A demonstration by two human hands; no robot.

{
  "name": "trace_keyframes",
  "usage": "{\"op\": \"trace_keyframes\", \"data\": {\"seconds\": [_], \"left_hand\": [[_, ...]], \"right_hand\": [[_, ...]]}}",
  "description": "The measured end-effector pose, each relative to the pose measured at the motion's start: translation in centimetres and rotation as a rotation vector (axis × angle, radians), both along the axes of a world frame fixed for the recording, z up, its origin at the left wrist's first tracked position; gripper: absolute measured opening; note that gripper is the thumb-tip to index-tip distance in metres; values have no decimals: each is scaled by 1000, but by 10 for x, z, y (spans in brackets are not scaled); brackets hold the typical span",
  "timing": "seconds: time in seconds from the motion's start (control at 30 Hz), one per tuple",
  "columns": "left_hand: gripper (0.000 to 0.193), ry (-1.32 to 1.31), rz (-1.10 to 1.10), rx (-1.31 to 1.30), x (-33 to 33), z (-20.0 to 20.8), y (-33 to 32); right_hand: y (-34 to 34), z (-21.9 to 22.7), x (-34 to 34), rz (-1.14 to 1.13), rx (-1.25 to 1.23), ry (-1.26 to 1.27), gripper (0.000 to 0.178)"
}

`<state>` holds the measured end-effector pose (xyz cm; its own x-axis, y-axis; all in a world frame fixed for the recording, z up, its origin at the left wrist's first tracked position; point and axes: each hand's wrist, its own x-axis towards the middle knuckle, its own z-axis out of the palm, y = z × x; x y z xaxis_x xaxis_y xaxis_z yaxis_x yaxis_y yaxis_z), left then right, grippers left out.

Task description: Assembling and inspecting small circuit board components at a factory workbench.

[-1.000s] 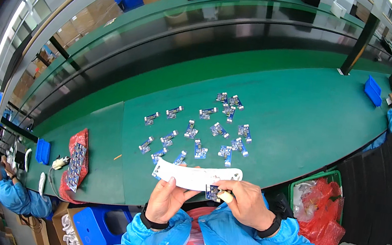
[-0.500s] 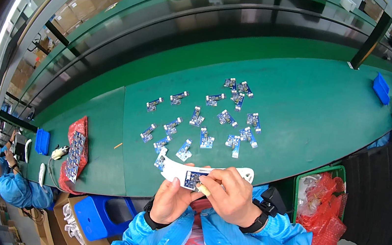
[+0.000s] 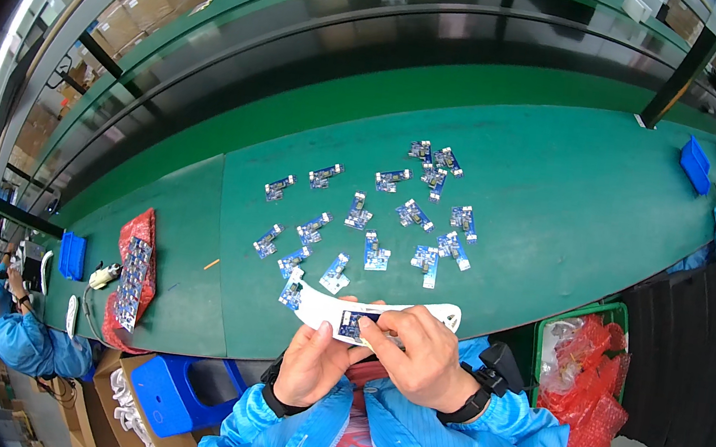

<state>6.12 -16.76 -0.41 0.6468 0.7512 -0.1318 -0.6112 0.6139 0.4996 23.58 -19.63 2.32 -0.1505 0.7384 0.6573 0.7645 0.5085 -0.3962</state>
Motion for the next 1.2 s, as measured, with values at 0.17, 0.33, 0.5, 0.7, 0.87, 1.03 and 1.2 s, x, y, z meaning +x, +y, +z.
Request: {"op": "trace_keyframes", "data": {"seconds": [0.17, 0.33, 0.5, 0.7, 0.87, 1.03, 1.2], "left_hand": [[44, 117, 21, 52, 0, 6, -3], [40, 77, -18, 42, 2, 7, 3], [37, 67, -7, 49, 4, 5, 0], [35, 300, 50, 92, 13, 16, -5], [30, 357, 151, 136, 16, 13, -8], [32, 399, 162, 134, 12, 15, 0], [32, 365, 148, 84, 7, 29, 11]], "right_hand": [[1, 4, 3, 59, -20, -17, 35], [4, 1, 8, 106, -34, 24, 34], [3, 4, 9, 105, -71, 22, 33], [0, -2, 11, 116, -60, 18, 36], [-2, 0, 10, 124, -41, 19, 37], [4, 10, 18, 123, -95, -44, 29], [18, 17, 35, 70, -252, 267, 32]]}}
